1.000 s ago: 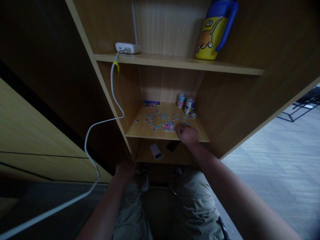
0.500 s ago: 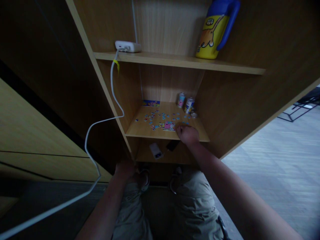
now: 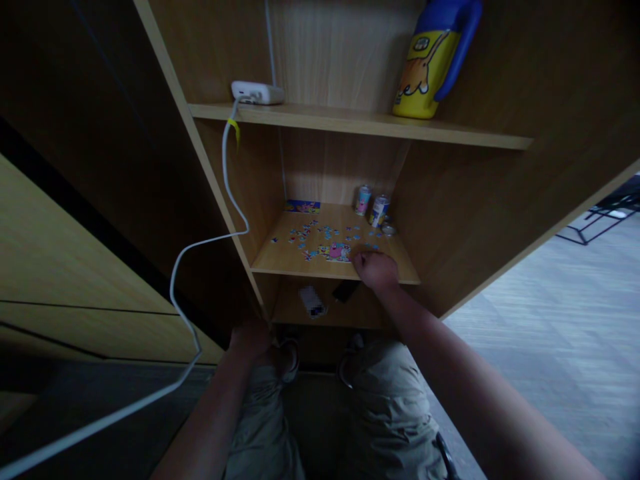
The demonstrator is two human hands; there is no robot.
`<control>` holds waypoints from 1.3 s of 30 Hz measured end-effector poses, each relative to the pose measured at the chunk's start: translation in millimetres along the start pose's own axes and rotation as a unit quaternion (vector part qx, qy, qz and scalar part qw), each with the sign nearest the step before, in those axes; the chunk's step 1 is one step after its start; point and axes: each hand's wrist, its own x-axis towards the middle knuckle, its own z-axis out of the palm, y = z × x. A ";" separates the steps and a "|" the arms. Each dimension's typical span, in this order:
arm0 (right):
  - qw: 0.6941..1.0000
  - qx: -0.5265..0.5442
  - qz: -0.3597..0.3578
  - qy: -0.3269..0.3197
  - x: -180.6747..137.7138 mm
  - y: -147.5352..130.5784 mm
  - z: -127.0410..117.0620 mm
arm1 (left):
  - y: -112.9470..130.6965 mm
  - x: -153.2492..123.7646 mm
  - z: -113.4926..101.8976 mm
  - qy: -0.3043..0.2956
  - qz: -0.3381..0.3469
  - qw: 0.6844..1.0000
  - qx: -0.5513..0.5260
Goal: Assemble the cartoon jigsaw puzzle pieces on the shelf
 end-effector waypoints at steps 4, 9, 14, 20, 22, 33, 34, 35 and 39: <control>1.000 -0.001 -0.003 -0.004 0.4 0.3 -0.5 | -1.2 2.4 2.7 0.006 0.010 1.000 -0.011; 1.000 -0.001 -0.003 -0.005 1.1 1.6 0.6 | -2.6 3.8 4.2 0.000 0.015 1.000 -0.021; 1.000 0.002 -0.004 0.001 0.6 2.3 2.6 | -2.1 2.4 2.4 -0.007 0.003 1.000 -0.026; 1.000 0.002 -0.009 0.005 0.7 2.9 4.2 | -1.5 4.5 0.7 -0.020 0.008 0.999 -0.032; 1.000 0.001 -0.010 0.002 1.4 2.8 3.8 | -1.5 5.8 0.1 -0.027 0.013 0.999 -0.033; 1.000 0.002 -0.007 -0.010 0.9 1.4 0.0 | -4.2 5.3 3.0 -0.012 0.019 0.999 -0.046; 1.000 0.002 -0.007 -0.011 0.9 1.5 -0.1 | -4.0 5.5 2.8 -0.010 0.020 0.999 -0.047; 1.000 0.002 -0.007 -0.011 1.1 1.6 0.0 | -3.7 5.5 2.4 -0.010 0.020 0.999 -0.048; 1.000 0.001 -0.008 -0.008 1.8 1.8 1.0 | -2.2 2.9 0.7 -0.012 0.018 0.999 -0.043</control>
